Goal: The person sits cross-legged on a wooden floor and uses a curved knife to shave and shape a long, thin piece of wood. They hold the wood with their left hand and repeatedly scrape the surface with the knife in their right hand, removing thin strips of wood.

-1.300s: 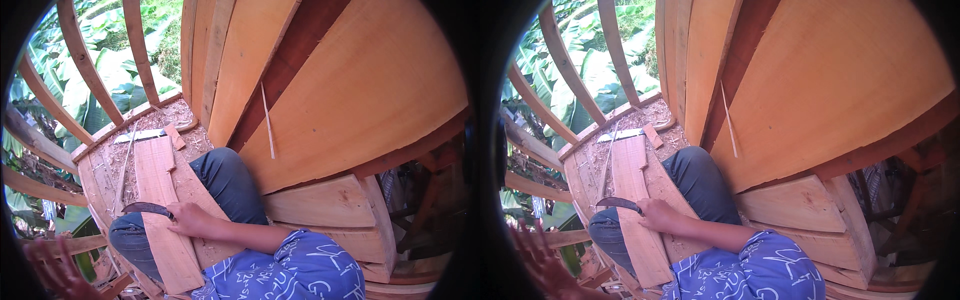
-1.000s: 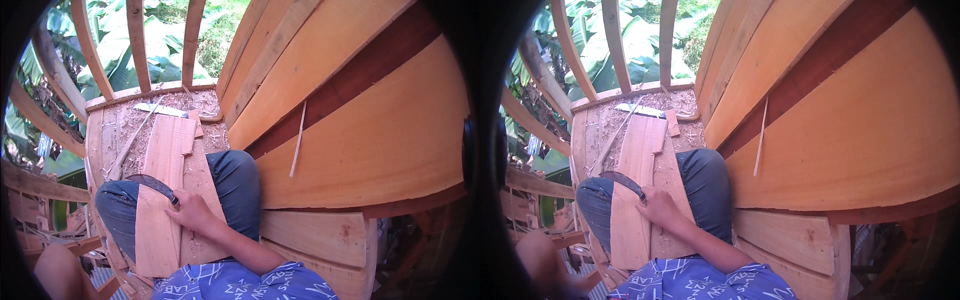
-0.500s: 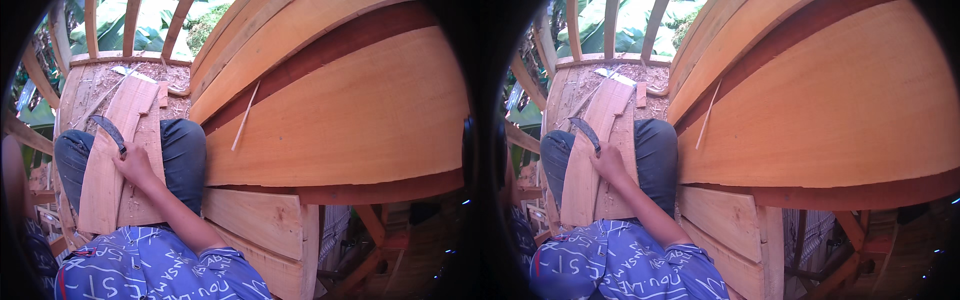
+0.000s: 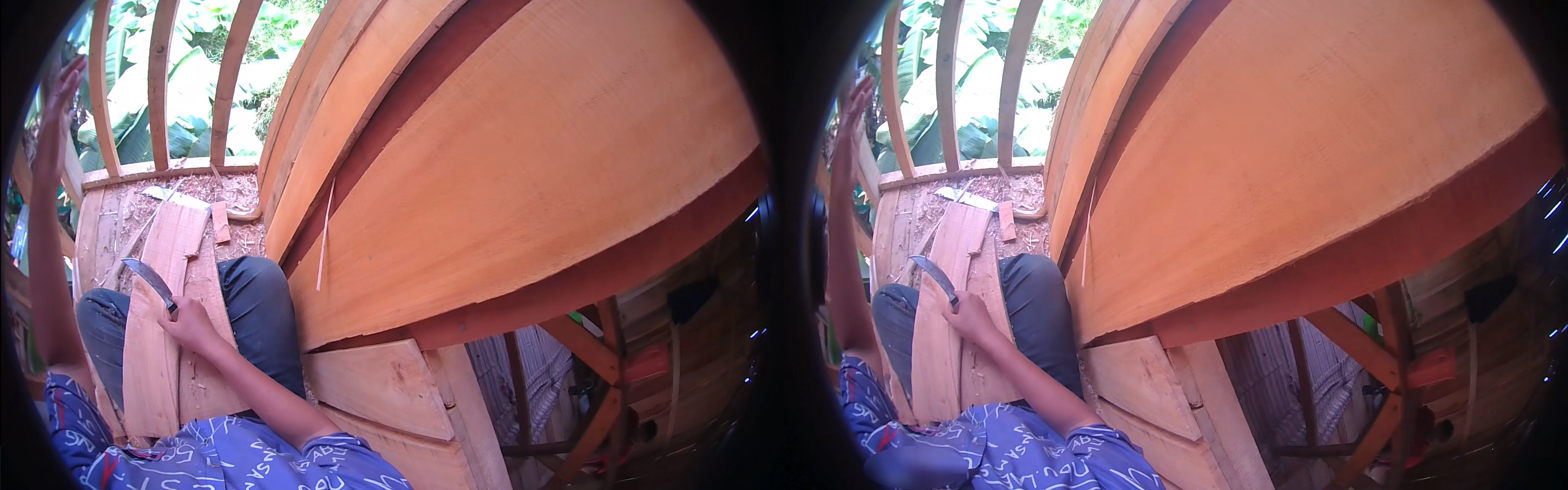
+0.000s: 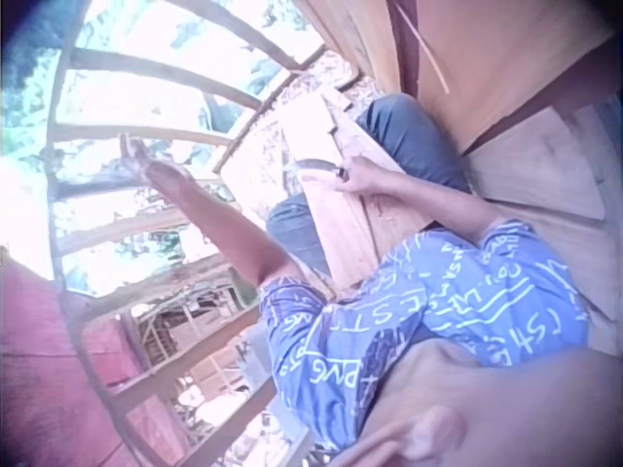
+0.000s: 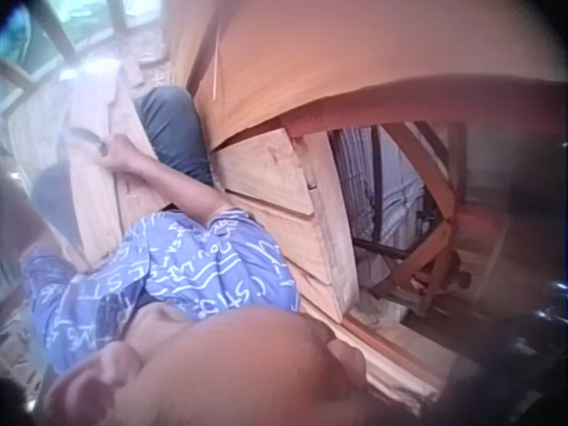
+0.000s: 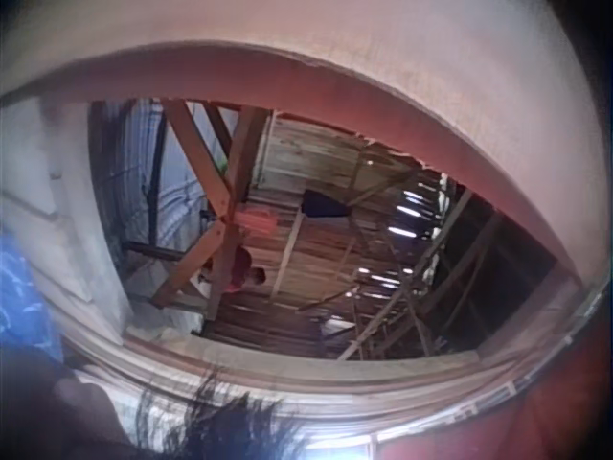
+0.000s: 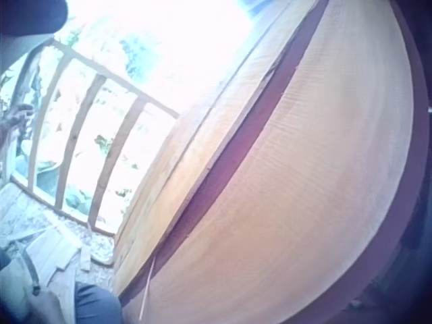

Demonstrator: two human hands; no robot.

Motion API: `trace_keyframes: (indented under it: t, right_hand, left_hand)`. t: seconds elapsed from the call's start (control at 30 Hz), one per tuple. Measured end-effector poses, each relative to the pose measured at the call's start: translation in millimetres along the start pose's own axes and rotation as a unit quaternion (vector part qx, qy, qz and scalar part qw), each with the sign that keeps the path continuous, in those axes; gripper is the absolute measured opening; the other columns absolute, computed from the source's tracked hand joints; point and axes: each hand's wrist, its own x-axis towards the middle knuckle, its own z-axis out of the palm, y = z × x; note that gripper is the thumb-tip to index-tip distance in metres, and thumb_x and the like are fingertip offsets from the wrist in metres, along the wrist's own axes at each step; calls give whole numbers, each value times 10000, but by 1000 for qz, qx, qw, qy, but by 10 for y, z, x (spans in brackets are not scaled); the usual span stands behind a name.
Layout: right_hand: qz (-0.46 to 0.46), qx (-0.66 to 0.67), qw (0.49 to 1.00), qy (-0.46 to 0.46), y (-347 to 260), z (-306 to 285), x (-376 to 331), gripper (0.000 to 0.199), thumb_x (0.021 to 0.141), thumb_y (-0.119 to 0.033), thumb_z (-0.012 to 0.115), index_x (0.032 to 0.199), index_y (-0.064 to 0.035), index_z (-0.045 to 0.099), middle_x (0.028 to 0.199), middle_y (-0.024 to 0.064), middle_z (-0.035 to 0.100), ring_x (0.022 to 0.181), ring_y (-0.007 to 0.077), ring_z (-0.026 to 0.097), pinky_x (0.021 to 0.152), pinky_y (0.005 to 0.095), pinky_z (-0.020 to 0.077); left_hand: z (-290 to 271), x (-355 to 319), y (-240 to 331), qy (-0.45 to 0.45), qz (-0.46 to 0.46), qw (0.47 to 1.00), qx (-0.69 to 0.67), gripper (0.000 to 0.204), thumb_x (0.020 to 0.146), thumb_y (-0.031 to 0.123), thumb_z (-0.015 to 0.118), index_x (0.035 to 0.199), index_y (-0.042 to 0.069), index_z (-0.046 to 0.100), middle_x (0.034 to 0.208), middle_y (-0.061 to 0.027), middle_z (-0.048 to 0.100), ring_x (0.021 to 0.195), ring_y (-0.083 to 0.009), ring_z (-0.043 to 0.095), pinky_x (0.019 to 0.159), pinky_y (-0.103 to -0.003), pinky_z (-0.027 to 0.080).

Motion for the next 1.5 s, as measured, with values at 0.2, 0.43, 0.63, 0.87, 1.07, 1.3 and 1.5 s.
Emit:
trace_keyframes:
  t: [0.2,0.43,0.63,0.87,1.07,1.3,1.5]
  right_hand:
    - [-2,-4,1000,10,122,-10,19,302,750,-236,746,832,29,628,670,188,641,650,350,653,623,426,513]
    - [8,-9,1000,0,137,-62,30,288,754,-230,743,828,23,629,697,190,653,676,354,658,649,435,520]
    - [13,-9,1000,16,243,-120,9,293,757,-232,743,831,28,629,706,197,655,689,364,660,658,438,522]
    - [1,2,1000,7,128,-66,27,298,759,-237,740,837,31,635,697,201,649,687,369,658,652,442,519]
    - [11,-7,1000,3,212,-123,19,303,757,-238,738,858,32,645,699,202,649,681,370,654,649,442,517]
    - [8,-8,1000,5,195,-83,26,313,763,-240,738,880,36,649,693,195,651,672,355,657,644,436,516]
    - [24,-13,999,-17,126,-123,28,339,768,-249,745,905,47,649,706,194,656,686,345,662,646,424,515]
  left_hand:
    - [172,-674,-1607,-155,-324,927,-108,490,936,471,550,1337,194,498,1310,-6,545,1244,-176,488,959,-444,369]
    - [-47,-1881,-2687,-215,-447,866,64,259,915,328,551,1113,162,566,884,-10,642,823,-162,654,708,-394,459]
    - [23,-2246,-2715,-392,-564,685,242,262,857,241,641,1045,59,637,712,-114,646,560,-219,652,467,-410,505]
    - [-283,-2346,-3216,-473,-481,660,330,267,811,248,709,929,9,714,691,-113,652,585,-217,652,507,-370,523]
    - [-64,-2423,-2996,-525,-434,607,410,403,801,378,731,981,17,735,873,-153,725,696,-224,693,618,-380,552]
    - [-46,-2383,-2778,-574,-405,550,451,493,786,437,721,1048,20,729,1031,-160,722,830,-246,704,748,-389,552]
    - [-51,-2393,-2726,-582,-401,538,460,498,779,436,724,1047,17,727,1031,-157,722,848,-248,701,768,-386,548]
